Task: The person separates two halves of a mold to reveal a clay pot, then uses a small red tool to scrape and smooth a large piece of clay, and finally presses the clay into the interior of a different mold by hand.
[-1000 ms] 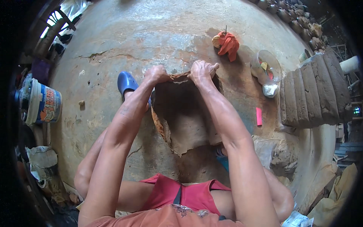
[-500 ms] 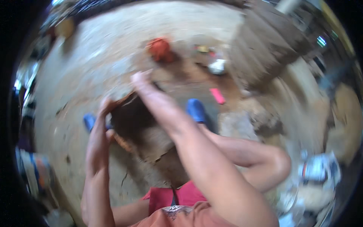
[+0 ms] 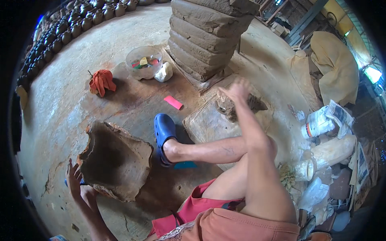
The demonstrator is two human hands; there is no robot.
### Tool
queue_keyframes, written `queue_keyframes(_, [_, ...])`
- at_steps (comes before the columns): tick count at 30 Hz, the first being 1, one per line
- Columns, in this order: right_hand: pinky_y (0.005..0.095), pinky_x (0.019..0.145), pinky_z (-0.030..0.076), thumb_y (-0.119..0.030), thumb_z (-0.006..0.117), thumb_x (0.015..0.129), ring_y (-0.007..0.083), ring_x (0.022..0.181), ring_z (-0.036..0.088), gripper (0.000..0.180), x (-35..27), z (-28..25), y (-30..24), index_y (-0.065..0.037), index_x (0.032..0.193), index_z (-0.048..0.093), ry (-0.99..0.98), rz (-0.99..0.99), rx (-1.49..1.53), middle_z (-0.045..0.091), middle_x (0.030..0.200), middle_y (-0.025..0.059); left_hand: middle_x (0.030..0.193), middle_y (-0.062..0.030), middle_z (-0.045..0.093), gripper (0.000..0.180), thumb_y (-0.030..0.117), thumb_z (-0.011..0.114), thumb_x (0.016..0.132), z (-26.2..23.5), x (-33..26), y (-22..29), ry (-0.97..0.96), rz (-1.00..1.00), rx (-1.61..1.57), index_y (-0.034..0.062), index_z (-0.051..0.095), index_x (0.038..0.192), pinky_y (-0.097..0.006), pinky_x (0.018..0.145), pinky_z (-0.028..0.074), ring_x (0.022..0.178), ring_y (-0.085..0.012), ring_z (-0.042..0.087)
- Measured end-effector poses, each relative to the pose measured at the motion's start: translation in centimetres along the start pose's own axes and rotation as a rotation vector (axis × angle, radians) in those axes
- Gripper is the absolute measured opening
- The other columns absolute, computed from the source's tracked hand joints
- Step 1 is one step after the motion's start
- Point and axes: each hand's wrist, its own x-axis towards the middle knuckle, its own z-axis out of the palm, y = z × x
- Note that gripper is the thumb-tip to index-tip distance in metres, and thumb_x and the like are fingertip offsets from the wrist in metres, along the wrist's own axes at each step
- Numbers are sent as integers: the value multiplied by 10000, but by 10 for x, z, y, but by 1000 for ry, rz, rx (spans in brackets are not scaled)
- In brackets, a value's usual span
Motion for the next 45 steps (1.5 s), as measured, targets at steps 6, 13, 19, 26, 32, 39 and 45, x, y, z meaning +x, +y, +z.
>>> queue_keyframes(6, [471, 1076, 495, -627, 718, 872, 369, 1296, 582, 791, -2, 5, 11, 20, 1318, 628, -200, -1, 56, 651, 1337, 244, 1462, -129, 602, 631, 550, 551, 1049, -47, 22, -18, 13, 57, -69, 256, 433, 1595, -442, 1048, 469, 1271, -291, 604])
queue_keyframes(13, [506, 924, 556, -534, 671, 945, 403, 1051, 708, 545, 11, 43, 39, -37, 1162, 719, 51, -88, 85, 750, 1019, 233, 1423, -118, 631, 616, 449, 585, 1052, -25, -4, 12, 137, 104, -55, 195, 425, 1590, -438, 1033, 482, 1235, -267, 636])
queue_keyframes(19, [486, 866, 581, -492, 646, 965, 384, 996, 744, 447, 26, 12, 25, -96, 1129, 773, -230, -215, -25, 773, 1046, 185, 1430, -143, 627, 618, 409, 629, 1035, -41, -26, 20, 95, 153, -39, 203, 441, 1587, -425, 1040, 475, 1247, -287, 642])
queue_keyframes(26, [464, 975, 549, -690, 585, 941, 320, 1174, 705, 680, 53, -47, 18, -106, 1247, 752, -561, -166, -227, 738, 1258, 136, 1405, -139, 646, 599, 416, 623, 1046, -29, -40, 60, 192, 333, 177, 188, 469, 1578, -396, 1073, 474, 1286, -266, 625])
queue_keyframes(32, [550, 772, 547, -699, 625, 913, 439, 878, 730, 682, 49, -76, 69, -45, 1075, 734, 122, 130, 305, 750, 905, 225, 1387, -142, 655, 538, 294, 618, 1061, 94, -84, 130, 154, 728, 356, 78, 499, 1539, -396, 1100, 472, 1284, -252, 625])
queue_keyframes(39, [576, 985, 520, -509, 560, 997, 485, 1116, 672, 548, -10, 51, 95, -9, 1210, 631, -72, 223, 357, 698, 1149, 324, 1320, -139, 696, 433, 98, 626, 1033, 157, -97, 97, -105, 772, 161, -6, 571, 1450, -337, 1060, 492, 1211, -203, 662])
queue_keyframes(45, [511, 995, 508, -630, 543, 973, 462, 1192, 639, 702, 7, -57, 57, 20, 1206, 668, -114, 297, 587, 712, 1164, 296, 1281, -136, 719, 395, 57, 643, 1007, 179, -136, 102, -126, 671, 23, -39, 612, 1389, -330, 1051, 506, 1192, -197, 668])
